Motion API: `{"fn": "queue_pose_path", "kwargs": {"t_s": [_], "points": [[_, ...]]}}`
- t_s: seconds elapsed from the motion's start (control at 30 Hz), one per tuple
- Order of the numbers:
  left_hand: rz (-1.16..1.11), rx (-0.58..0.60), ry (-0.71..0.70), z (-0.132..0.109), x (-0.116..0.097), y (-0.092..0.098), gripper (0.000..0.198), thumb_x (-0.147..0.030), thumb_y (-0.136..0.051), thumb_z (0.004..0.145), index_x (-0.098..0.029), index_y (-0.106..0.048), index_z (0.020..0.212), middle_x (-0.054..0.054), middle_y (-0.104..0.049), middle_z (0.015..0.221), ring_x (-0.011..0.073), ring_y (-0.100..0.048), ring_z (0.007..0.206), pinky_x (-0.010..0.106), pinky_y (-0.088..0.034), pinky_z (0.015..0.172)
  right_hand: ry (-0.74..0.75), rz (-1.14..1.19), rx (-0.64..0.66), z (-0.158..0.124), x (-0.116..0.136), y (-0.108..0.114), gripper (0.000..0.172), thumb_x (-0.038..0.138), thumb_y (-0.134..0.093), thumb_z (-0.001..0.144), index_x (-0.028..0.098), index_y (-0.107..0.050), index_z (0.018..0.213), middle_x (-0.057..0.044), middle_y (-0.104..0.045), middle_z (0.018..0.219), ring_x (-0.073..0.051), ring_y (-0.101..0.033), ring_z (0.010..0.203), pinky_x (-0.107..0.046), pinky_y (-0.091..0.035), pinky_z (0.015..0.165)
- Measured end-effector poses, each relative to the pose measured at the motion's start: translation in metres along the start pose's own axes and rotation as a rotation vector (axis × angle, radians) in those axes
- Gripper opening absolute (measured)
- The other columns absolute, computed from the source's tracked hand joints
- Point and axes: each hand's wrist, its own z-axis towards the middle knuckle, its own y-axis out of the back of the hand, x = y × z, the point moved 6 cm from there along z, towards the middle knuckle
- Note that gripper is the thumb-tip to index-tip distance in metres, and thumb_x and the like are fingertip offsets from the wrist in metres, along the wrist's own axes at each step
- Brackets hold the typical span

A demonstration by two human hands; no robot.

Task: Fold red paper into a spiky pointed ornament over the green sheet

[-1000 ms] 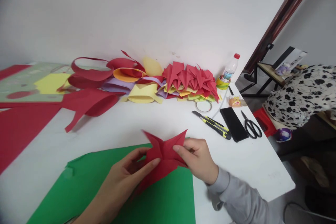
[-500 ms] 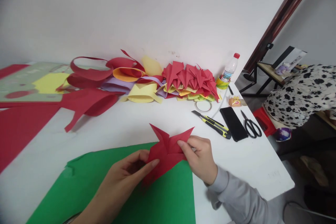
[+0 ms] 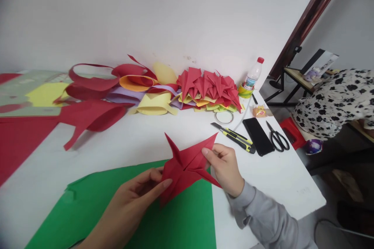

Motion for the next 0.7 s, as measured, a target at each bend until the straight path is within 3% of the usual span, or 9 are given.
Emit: {"fn": "queue_pose_path", "kwargs": {"t_s": [0.2,0.33,0.43,0.53,0.63,0.7], "points": [[0.003,0.019,0.001,0.003,0.003,0.000,0.027,-0.036,-0.080,0.063,-0.022,-0.059,0.054,-0.005,-0.055,0.062,0.0155,-0.058,0.067,0.021,-0.044,0.057,0.030,-0.011,0.002,-0.001,0.003,0.002,0.034,0.046,-0.068,0.081,0.017,-0.064,0.064,0.003,-0.056,0.051,-0.012,-0.052,0.050,-0.024,-0.041,0.052],[0.070,0.010,-0.025,0.003,-0.002,-0.001,0.030,-0.035,-0.079,0.062,-0.020,-0.055,0.052,0.000,-0.066,0.080,0.0163,-0.060,0.074,0.022,-0.047,0.061,-0.057,0.032,0.047,0.001,-0.007,-0.001,0.037,0.051,-0.071,0.077,0.016,-0.065,0.066,0.003,-0.055,0.053,-0.011,-0.047,0.051,-0.024,-0.039,0.051],[0.045,0.029,0.017,0.002,-0.002,-0.005,0.030,-0.036,-0.081,0.058,-0.022,-0.055,0.058,-0.004,-0.064,0.068,0.0139,-0.058,0.063,0.022,-0.047,0.057,-0.201,0.118,0.149,0.000,-0.020,-0.010,0.040,0.055,-0.073,0.074,0.016,-0.066,0.071,0.003,-0.056,0.055,-0.009,-0.046,0.049,-0.022,-0.036,0.048],[-0.018,-0.044,0.046,0.001,-0.002,-0.004,0.036,-0.036,-0.085,0.052,-0.023,-0.055,0.069,-0.008,-0.062,0.061,0.0134,-0.059,0.059,0.021,-0.049,0.053,-0.292,0.181,0.255,-0.003,-0.026,-0.019,0.042,0.058,-0.072,0.074,0.016,-0.067,0.075,0.003,-0.059,0.059,-0.008,-0.047,0.048,-0.020,-0.037,0.048],[-0.044,-0.137,0.050,0.002,0.000,0.002,0.043,-0.034,-0.087,0.048,-0.024,-0.053,0.073,-0.008,-0.064,0.060,0.0143,-0.063,0.061,0.021,-0.051,0.054,-0.302,0.217,0.393,-0.006,-0.023,-0.028,0.041,0.053,-0.078,0.069,0.017,-0.069,0.087,0.001,-0.066,0.068,-0.011,-0.059,0.059,-0.024,-0.048,0.061],[-0.063,-0.138,0.065,0.002,0.001,0.003,0.046,-0.035,-0.088,0.048,-0.024,-0.053,0.077,-0.008,-0.066,0.059,0.0155,-0.064,0.057,0.022,-0.051,0.051,-0.298,0.225,0.455,-0.009,-0.022,-0.032,0.043,0.047,-0.083,0.065,0.018,-0.070,0.094,0.000,-0.069,0.074,-0.015,-0.065,0.067,-0.029,-0.051,0.071]]}}
